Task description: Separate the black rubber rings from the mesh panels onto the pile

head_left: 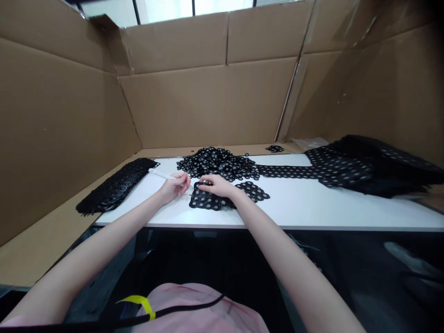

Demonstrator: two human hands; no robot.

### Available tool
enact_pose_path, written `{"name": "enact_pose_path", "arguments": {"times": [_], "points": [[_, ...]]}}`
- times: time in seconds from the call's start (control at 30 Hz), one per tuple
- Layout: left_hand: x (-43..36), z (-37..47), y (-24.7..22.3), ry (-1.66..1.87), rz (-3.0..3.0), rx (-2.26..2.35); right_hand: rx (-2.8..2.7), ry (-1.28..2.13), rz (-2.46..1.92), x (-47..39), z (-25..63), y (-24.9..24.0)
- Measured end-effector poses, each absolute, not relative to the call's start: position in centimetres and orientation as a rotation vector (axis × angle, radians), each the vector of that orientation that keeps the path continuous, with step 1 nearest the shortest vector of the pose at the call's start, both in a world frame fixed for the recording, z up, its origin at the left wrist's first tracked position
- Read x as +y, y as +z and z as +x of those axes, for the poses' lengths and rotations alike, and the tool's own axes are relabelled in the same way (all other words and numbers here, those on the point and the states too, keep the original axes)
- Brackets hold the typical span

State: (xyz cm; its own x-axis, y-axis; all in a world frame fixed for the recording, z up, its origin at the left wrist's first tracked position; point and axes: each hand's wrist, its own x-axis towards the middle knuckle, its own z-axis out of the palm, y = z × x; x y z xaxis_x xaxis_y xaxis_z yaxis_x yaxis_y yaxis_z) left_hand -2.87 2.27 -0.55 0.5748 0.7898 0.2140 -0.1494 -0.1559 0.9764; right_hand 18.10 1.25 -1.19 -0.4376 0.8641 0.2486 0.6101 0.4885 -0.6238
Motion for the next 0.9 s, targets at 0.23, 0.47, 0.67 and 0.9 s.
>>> {"name": "enact_pose_path", "arguments": {"times": [0.23,0.47,0.67,0.9], "points": [[3.3,-2.7,-1.6,0.815,1.696,0.601,-2.179,0.491,-1.312,1.4,17.3,-1.3],[3.3,-2.9,-1.4,0.869,1.716,0.588,-2.147,0.432,-1.325,1.4,16.7,-1.6],[3.2,-2.8,-1.4,0.857,1.742,0.573,-2.151,0.391,-1.344,1.3,16.4,-1.6],[2.5,-2.5,-1.0,0.795,1.901,0.654,-2.128,0.424,-1.381,1.1,16.1,-1.3]]}}
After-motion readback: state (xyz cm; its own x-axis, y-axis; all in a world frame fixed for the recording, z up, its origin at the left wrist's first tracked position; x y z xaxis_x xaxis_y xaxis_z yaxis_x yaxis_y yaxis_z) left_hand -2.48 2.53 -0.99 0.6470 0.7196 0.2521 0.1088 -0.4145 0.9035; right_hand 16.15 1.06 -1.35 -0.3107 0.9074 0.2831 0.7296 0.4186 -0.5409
